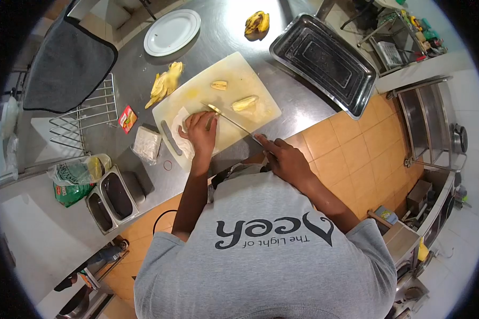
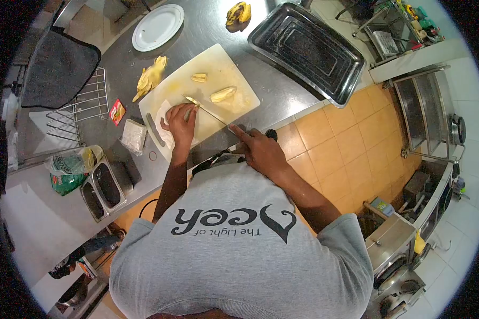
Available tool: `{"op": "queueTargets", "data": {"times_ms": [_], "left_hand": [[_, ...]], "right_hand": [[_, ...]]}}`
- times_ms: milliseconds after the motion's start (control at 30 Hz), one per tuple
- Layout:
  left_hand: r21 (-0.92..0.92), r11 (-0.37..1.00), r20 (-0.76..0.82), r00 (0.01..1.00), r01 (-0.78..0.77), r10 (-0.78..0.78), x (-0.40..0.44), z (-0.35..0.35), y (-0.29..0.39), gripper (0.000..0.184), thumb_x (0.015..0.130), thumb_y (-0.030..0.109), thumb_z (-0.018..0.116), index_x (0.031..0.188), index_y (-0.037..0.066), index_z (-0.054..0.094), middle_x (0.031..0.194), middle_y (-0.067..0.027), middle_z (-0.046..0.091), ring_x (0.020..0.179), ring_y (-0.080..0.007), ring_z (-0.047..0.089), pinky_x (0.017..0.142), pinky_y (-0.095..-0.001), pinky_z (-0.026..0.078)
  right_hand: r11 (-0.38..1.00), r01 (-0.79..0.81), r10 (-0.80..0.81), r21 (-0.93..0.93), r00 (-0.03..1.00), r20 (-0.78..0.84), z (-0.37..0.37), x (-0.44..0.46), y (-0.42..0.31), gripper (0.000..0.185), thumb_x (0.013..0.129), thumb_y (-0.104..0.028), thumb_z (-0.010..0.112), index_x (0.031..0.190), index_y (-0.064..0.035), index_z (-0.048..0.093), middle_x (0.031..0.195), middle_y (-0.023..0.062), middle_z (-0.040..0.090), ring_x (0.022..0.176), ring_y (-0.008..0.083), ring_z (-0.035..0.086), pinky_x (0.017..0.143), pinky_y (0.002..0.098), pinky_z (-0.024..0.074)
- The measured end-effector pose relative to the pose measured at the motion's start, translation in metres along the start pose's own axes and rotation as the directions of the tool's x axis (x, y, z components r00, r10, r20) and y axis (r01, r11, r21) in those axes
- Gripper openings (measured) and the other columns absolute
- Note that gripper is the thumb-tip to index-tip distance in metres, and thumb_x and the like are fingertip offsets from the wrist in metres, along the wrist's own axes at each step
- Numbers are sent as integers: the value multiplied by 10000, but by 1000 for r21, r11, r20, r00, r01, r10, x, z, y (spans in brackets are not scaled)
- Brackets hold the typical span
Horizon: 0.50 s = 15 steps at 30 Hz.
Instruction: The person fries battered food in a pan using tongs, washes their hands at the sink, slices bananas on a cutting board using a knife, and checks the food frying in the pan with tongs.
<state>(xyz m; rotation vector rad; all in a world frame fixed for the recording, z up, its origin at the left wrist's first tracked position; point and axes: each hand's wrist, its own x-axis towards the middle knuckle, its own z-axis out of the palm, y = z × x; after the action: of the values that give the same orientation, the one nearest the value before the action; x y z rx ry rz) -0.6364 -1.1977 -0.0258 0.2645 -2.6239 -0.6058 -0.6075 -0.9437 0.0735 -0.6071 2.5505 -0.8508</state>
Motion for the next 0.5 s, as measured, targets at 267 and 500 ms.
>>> {"op": "queueTargets", "data": {"times_ms": [267, 500], "left_hand": [[1, 1000, -15, 1000, 25, -25, -1, 5, -6, 158, 756, 232, 722, 914, 230, 711, 1010, 102, 647, 1080, -161, 509, 991, -563, 142], [-10, 998, -64, 996, 65, -66, -14, -16, -12, 283, 758, 223, 719, 1040, 219, 687, 1105, 75, 620, 1121, -175, 500, 1024, -540, 157]], "right_hand": [[997, 61, -66, -55, 993, -93, 0, 9, 0, 541, 863, -173, 580, 1375, -271, 438, 933, 154, 579, 685, 347, 625, 592, 429, 529], [990, 56, -84, -130, 973, -213, -12, -10, 6, 514, 836, -183, 616, 1332, -240, 495, 881, 110, 532, 614, 296, 611, 529, 390, 519]]}}
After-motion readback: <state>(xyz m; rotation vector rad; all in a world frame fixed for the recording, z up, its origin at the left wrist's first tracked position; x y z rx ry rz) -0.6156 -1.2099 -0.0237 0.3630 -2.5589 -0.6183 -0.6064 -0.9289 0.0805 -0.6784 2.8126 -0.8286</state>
